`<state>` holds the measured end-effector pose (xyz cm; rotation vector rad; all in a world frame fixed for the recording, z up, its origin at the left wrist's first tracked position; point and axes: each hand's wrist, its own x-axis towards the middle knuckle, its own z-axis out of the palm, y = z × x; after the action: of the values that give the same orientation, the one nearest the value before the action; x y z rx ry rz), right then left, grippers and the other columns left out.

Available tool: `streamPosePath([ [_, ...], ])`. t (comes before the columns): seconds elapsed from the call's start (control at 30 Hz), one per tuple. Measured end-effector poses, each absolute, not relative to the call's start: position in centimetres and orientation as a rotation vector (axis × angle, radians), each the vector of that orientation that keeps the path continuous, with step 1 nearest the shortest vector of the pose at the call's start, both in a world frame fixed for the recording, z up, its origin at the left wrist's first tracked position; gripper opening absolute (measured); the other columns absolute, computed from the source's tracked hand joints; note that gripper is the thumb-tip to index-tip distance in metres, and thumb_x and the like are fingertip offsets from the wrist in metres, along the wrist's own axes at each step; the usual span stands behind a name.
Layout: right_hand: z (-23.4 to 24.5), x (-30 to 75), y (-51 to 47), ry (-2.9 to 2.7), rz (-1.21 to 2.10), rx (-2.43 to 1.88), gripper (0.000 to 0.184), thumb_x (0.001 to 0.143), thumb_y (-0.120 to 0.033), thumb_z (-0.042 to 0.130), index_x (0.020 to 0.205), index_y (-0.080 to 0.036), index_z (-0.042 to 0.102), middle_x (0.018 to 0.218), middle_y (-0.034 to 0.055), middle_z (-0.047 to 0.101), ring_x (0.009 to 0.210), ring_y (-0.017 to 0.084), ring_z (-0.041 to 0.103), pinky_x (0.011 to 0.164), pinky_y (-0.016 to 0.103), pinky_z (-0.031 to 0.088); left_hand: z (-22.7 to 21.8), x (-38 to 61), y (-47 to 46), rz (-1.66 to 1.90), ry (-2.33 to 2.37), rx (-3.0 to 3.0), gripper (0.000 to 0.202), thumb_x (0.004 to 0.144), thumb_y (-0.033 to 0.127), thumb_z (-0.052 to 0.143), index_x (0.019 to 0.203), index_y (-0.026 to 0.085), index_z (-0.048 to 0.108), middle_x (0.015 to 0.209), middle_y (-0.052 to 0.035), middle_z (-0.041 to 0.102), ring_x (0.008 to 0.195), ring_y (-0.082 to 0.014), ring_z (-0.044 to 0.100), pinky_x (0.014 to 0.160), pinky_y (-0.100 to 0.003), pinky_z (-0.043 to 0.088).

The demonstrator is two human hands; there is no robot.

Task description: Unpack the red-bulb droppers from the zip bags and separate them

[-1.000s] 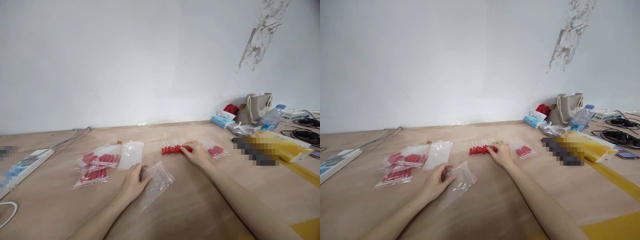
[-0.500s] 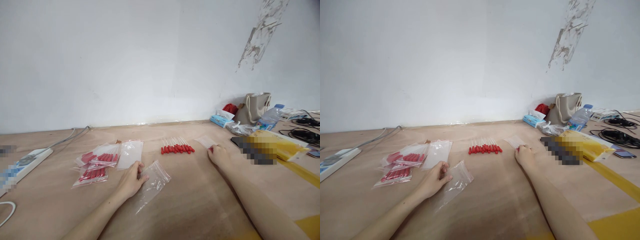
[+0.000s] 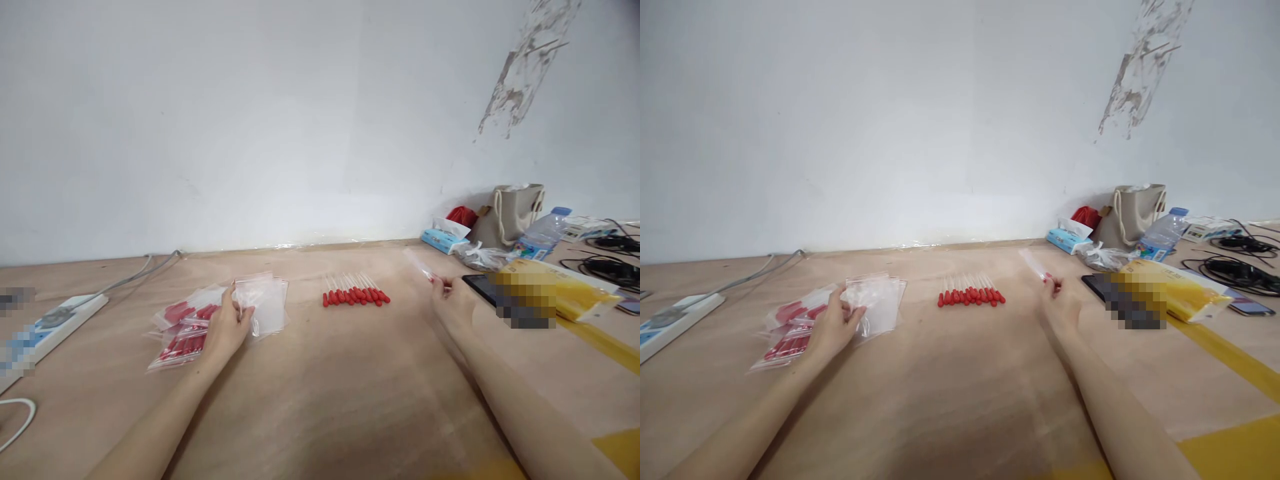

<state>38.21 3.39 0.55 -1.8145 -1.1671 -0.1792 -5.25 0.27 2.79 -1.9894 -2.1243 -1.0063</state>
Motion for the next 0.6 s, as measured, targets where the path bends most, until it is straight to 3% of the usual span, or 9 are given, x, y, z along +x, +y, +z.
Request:
streamPosePath([
  [0.1, 1.3, 34.0, 1.4, -1.32, -0.04, -1.53, 0.029, 0.082, -0.04, 0.038, 0.082, -0.016, 0.054, 0.078, 0.0078, 0.061, 0.066, 0.015, 0.054, 0.061, 0.025, 0.042, 2.7, -5.2, 0.0, -0.884, -1.92, -1.93, 0.054, 0.083, 0.032, 0.042, 0.13, 0.013, 0.026, 0.113, -0.0141, 0.047, 0.095, -0.0274, 0.053, 0.079, -0.035, 0.043],
  [0.23, 0.6, 28.1, -1.9, -1.789, 0.048, -1.14, 0.014, 0.084, -0.029, 0.04, 0.081, -0.021, 0.052, 0.081, 0.0051, 0.058, 0.076, 0.015, 0.054, 0.071, 0.028, 0.044, 2.3, -3.7, -1.0, -0.568, -1.805, -2.144, 0.034, 0.088, 0.035, 0.034, 0.109, 0.016, 0.053, 0.107, -0.0102, 0.054, 0.1, -0.0266, 0.051, 0.087, -0.038, 0.039],
  [0.37, -0.6, 24.7, -4.1, -2.09, 0.143, -0.748, 0.012, 0.085, -0.017, 0.039, 0.087, -0.021, 0.051, 0.085, 0.0055, 0.057, 0.082, 0.015, 0.052, 0.074, 0.029, 0.044, 1.3, -3.6, -0.8, -0.393, -1.805, -2.293, 0.031, 0.088, 0.033, 0.036, 0.108, 0.022, 0.056, 0.114, -0.0076, 0.056, 0.105, -0.0261, 0.05, 0.092, -0.044, 0.034],
  [0.5, -0.2, 23.3, -5.4, -2.273, 0.256, -0.6, 0.011, 0.083, -0.017, 0.044, 0.086, -0.02, 0.054, 0.084, 0.0053, 0.058, 0.082, 0.015, 0.052, 0.073, 0.028, 0.044, 1.6, -3.8, -0.7, -0.549, -1.722, -2.357, 0.029, 0.086, 0.029, 0.038, 0.106, 0.021, 0.058, 0.115, -0.0092, 0.055, 0.109, -0.0256, 0.048, 0.097, -0.045, 0.03],
  [0.6, 0.5, 23.1, -5.6, -2.278, 0.389, -0.635, 0.009, 0.082, -0.023, 0.049, 0.087, -0.02, 0.056, 0.085, 0.0044, 0.058, 0.083, 0.014, 0.052, 0.075, 0.026, 0.044, 2.7, -2.0, -2.0, -0.755, -1.723, -2.509, 0.029, 0.086, 0.035, 0.039, 0.103, 0.022, 0.059, 0.11, -0.0065, 0.057, 0.103, -0.0218, 0.052, 0.092, -0.037, 0.039],
])
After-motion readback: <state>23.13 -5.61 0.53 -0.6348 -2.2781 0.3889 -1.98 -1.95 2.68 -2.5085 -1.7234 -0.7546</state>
